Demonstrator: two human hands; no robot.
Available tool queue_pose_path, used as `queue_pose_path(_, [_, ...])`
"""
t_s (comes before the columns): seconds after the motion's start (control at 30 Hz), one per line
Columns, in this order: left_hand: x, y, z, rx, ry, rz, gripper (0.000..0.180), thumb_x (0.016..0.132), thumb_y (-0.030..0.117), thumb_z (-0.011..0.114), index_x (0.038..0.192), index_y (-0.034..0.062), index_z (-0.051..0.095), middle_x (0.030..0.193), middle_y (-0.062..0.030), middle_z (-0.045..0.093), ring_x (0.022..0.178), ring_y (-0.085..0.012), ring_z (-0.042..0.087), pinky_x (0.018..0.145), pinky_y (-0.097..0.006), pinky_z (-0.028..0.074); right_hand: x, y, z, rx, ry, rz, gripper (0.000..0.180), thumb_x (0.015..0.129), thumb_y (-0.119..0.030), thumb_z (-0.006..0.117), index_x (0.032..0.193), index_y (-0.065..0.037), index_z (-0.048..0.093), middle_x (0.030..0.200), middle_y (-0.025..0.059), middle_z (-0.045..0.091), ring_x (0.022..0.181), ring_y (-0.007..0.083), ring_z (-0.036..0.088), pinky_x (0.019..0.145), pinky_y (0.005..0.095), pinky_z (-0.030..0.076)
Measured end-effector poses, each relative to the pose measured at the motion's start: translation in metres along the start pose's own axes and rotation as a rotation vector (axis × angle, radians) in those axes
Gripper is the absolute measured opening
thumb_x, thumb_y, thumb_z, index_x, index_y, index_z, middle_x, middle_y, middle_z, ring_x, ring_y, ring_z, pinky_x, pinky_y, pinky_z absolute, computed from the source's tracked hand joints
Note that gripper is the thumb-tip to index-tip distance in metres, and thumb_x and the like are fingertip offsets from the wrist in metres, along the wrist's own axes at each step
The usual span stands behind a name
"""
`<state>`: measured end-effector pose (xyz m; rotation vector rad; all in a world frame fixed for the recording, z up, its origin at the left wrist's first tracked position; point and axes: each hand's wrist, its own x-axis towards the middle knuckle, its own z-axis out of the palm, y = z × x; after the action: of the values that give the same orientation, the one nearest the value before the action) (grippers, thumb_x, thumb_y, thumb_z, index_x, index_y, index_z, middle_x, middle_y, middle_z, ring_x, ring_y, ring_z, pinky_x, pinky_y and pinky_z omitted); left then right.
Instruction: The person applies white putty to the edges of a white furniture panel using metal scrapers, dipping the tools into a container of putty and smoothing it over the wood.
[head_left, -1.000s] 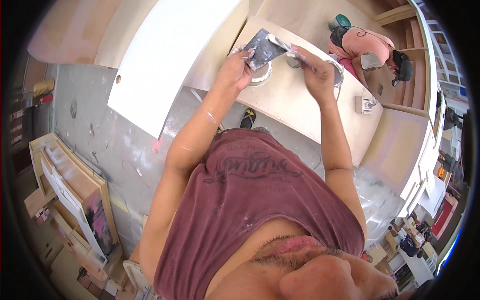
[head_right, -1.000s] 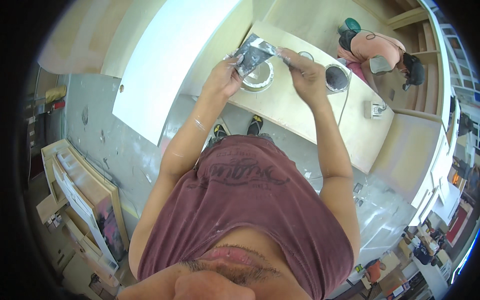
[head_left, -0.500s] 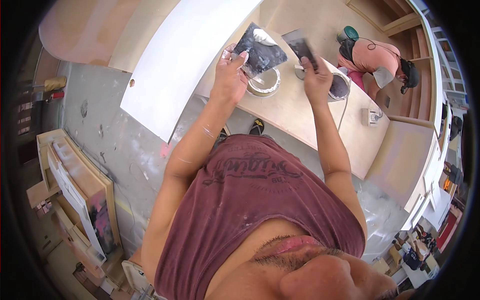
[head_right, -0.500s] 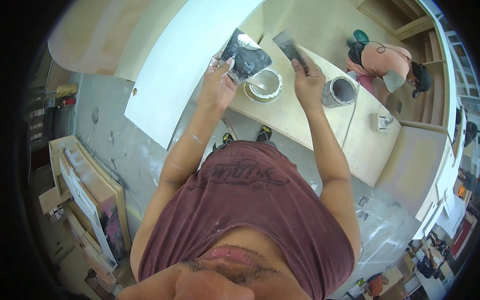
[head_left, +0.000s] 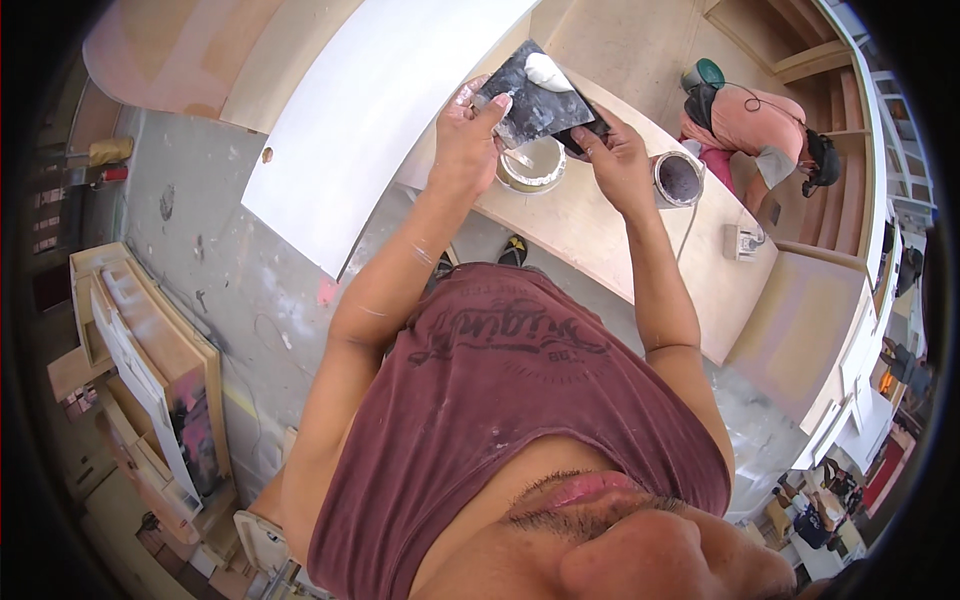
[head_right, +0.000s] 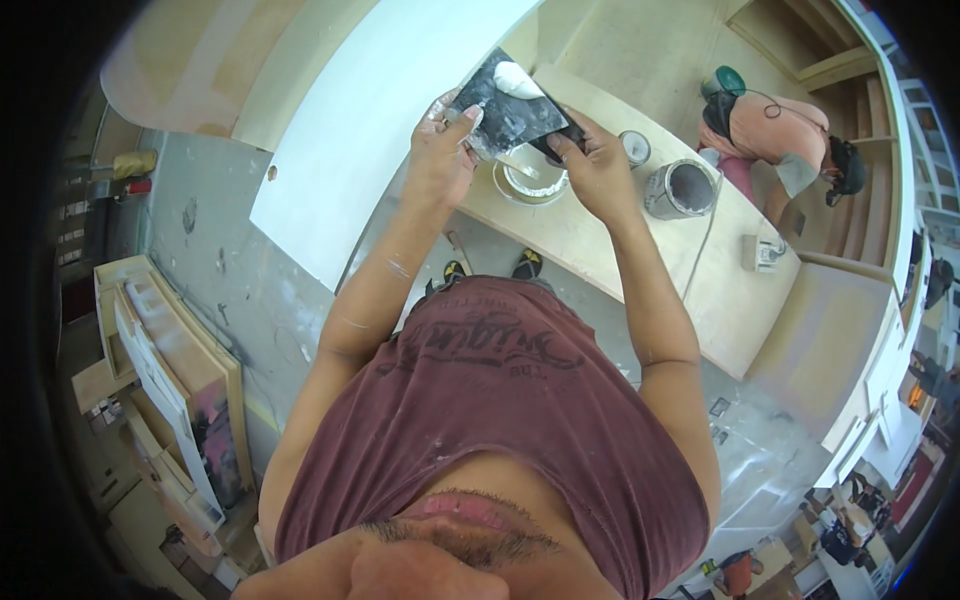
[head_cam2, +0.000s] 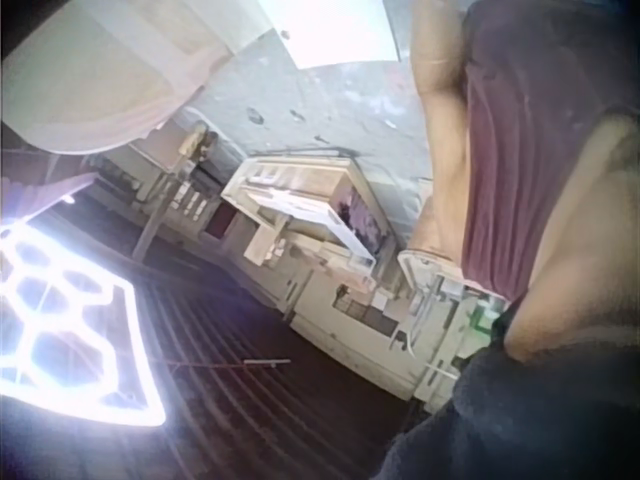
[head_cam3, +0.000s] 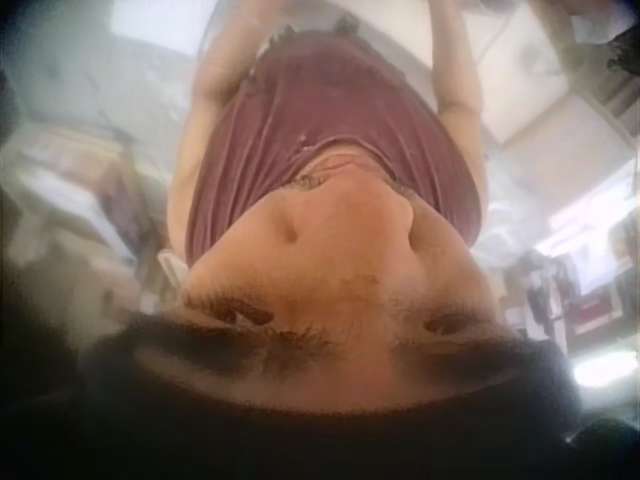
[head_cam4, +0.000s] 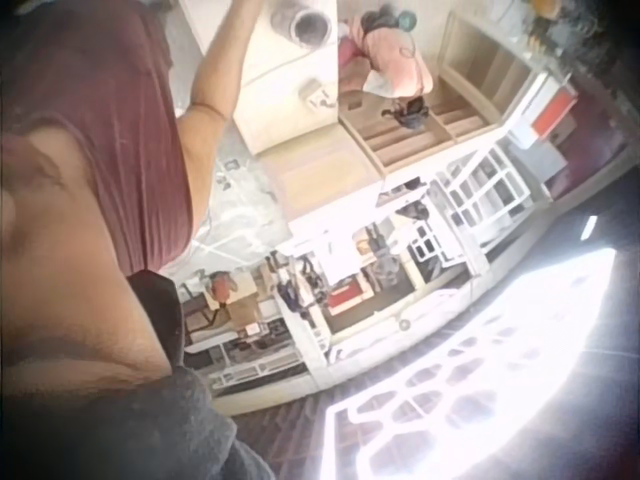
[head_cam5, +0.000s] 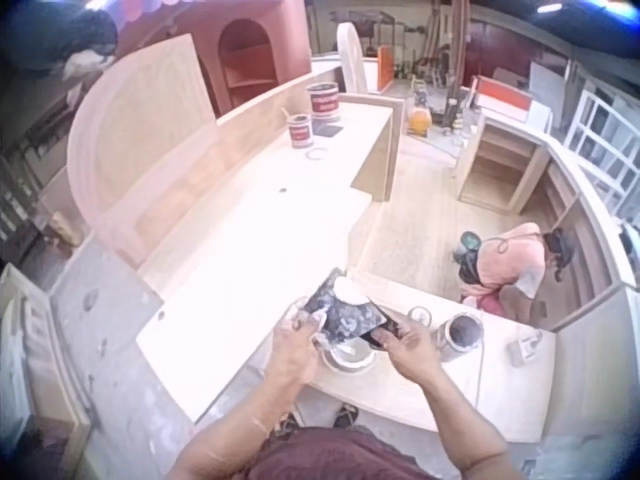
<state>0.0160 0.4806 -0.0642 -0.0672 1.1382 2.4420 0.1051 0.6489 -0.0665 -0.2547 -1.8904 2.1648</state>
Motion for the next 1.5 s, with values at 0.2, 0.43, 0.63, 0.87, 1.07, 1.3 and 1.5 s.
queue_pose_path(0.2, [0.004,0.0,0.0,-0.011,0.08,-0.027,0.038,0.089,-0.003,0.058,0.125,0.0,0.044,0.107,-0.0112,0.061,0.093,-0.0183,0.064,0.08,-0.034,0.057,0.01,0.002,-0.018,-0.144,0.271,-0.064,0.036,0.092,-0.008,0.061,0.126,0.003,0.057,0.093,0.0048,0.068,0.077,0.0087,0.06,0.073,0.0222,0.048])
queue_pose_path(0.43, [0.002,-0.009,-0.014,0.007,0.123,-0.089,0.037,0.089,-0.004,0.057,0.124,0.0013,0.045,0.107,-0.0104,0.06,0.09,-0.0181,0.063,0.077,-0.035,0.057,0.003,-0.004,-0.01,-0.348,0.016,-0.024,0.034,0.096,-0.013,0.057,0.127,-0.002,0.057,0.09,0.0047,0.066,0.08,0.0092,0.056,0.075,0.0236,0.045])
queue_pose_path(0.63, [-0.005,-0.004,-0.012,-0.074,0.134,-0.063,0.04,0.09,-0.003,0.057,0.126,0.0021,0.042,0.108,-0.0108,0.06,0.094,-0.019,0.063,0.082,-0.035,0.057,0.011,0.007,-0.022,-0.205,0.125,0.063,0.032,0.095,-0.014,0.057,0.121,0.004,0.058,0.097,0.0064,0.067,0.082,0.0101,0.059,0.075,0.0252,0.047])
queue_pose_path(0.87, [-0.007,-0.015,-0.031,-0.164,0.127,-0.226,0.034,0.091,-0.002,0.054,0.122,0.0041,0.043,0.107,-0.0091,0.06,0.095,-0.0177,0.063,0.085,-0.035,0.056,0.024,0.001,-0.022,0.296,0.228,0.24,0.024,0.088,-0.017,0.068,0.105,-0.005,0.056,0.086,0.0036,0.062,0.063,0.01,0.056,0.046,0.0215,0.044])
queue_pose_path(1.07, [-0.012,-0.027,-0.028,-0.189,0.023,-0.237,0.033,0.09,-0.003,0.055,0.121,0.0053,0.046,0.105,-0.0075,0.062,0.097,-0.0169,0.063,0.084,-0.033,0.056,0.017,0.019,-0.008,0.669,-0.009,0.604,0.013,0.088,-0.017,0.066,0.085,-0.01,0.055,0.067,-0.0029,0.053,0.04,0.002,0.037,0.031,0.0151,0.026])
queue_pose_path(1.3, [-0.029,-0.023,-0.02,-0.116,0.003,-0.18,0.035,0.089,-0.002,0.057,0.122,0.0043,0.046,0.113,-0.0086,0.061,0.101,-0.0173,0.062,0.087,-0.037,0.054,0.028,0.051,-0.018,0.549,0.285,0.51,0.01,0.089,-0.014,0.064,0.09,-0.009,0.055,0.067,-0.0032,0.052,0.043,0.0016,0.038,0.033,0.0152,0.027])
queue_pose_path(1.5, [-0.027,-0.02,-0.025,-0.183,0.01,-0.195,0.033,0.09,-0.002,0.057,0.12,0.0049,0.047,0.11,-0.0077,0.062,0.099,-0.0163,0.063,0.086,-0.033,0.054,0.005,0.018,-0.018,0.874,0.024,0.484,0.009,0.09,-0.011,0.061,0.094,-0.004,0.056,0.068,0.0011,0.056,0.041,0.0013,0.039,0.031,0.0152,0.028])
